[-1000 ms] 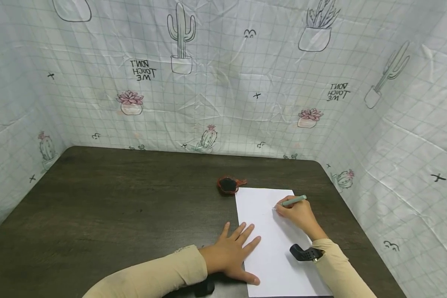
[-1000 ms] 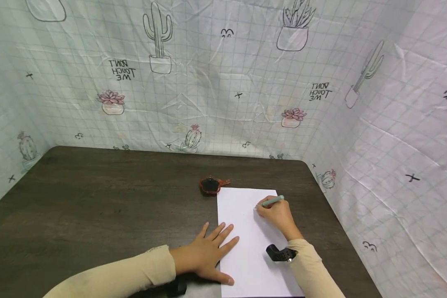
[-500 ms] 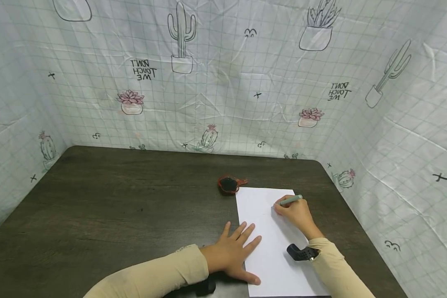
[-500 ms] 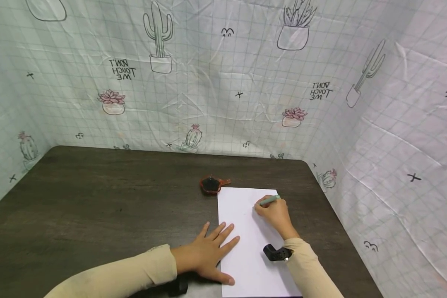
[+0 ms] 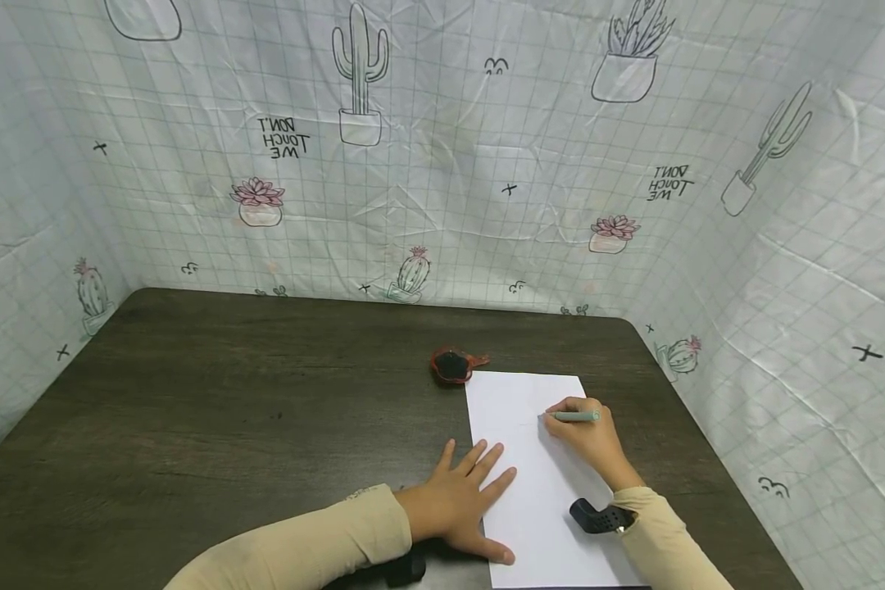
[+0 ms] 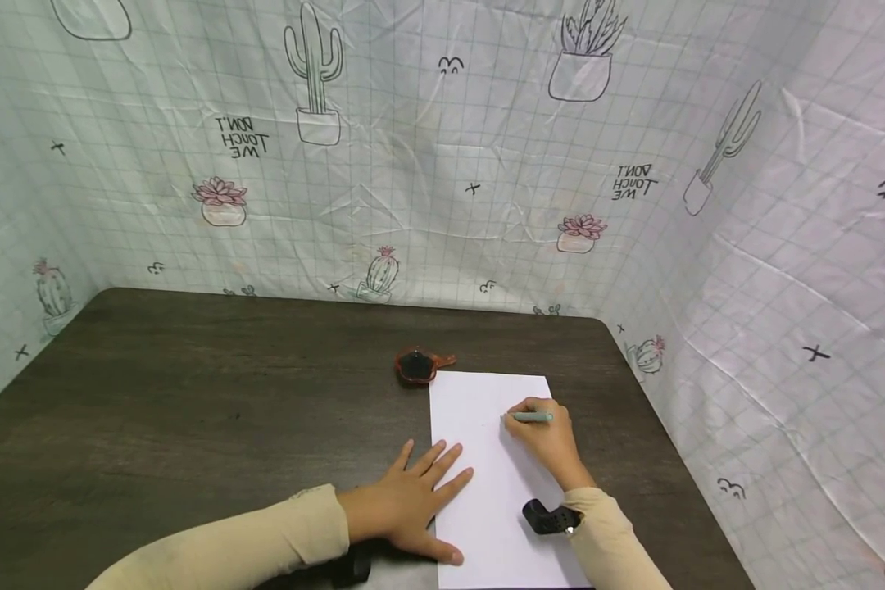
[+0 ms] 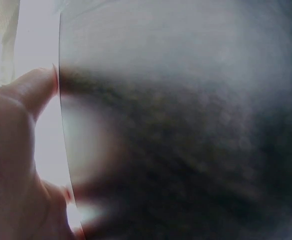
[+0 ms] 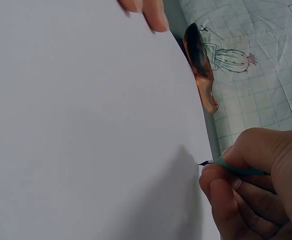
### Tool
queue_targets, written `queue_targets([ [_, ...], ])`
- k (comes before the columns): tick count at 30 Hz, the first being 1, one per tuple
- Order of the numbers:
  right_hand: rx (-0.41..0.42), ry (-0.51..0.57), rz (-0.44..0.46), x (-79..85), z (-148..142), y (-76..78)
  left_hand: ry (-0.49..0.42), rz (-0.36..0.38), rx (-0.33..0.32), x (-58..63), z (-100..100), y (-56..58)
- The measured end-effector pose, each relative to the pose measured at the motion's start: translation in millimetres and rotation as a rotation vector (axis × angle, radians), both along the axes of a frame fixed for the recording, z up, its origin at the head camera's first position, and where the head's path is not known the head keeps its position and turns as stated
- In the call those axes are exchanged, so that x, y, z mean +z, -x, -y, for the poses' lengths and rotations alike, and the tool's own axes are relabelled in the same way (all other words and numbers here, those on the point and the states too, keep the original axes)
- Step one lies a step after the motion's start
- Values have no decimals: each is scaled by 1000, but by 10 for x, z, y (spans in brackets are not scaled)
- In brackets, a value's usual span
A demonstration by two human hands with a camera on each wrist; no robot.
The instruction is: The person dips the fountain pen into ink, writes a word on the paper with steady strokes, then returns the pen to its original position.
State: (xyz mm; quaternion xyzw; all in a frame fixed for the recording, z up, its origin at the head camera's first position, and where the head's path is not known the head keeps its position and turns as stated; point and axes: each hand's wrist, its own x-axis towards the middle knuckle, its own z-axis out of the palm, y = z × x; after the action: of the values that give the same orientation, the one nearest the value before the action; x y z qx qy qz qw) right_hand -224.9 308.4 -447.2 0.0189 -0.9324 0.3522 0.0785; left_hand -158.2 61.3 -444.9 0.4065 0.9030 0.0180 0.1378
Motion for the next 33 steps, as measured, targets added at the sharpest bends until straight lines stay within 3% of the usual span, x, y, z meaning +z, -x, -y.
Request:
queue_targets([
  [15,-45,27,-66,-57,32,-177,2,3,10,16,-9,-10],
  [33,-28,36,-86,-49,117,-456,-19,11,2,3,-4,-14],
])
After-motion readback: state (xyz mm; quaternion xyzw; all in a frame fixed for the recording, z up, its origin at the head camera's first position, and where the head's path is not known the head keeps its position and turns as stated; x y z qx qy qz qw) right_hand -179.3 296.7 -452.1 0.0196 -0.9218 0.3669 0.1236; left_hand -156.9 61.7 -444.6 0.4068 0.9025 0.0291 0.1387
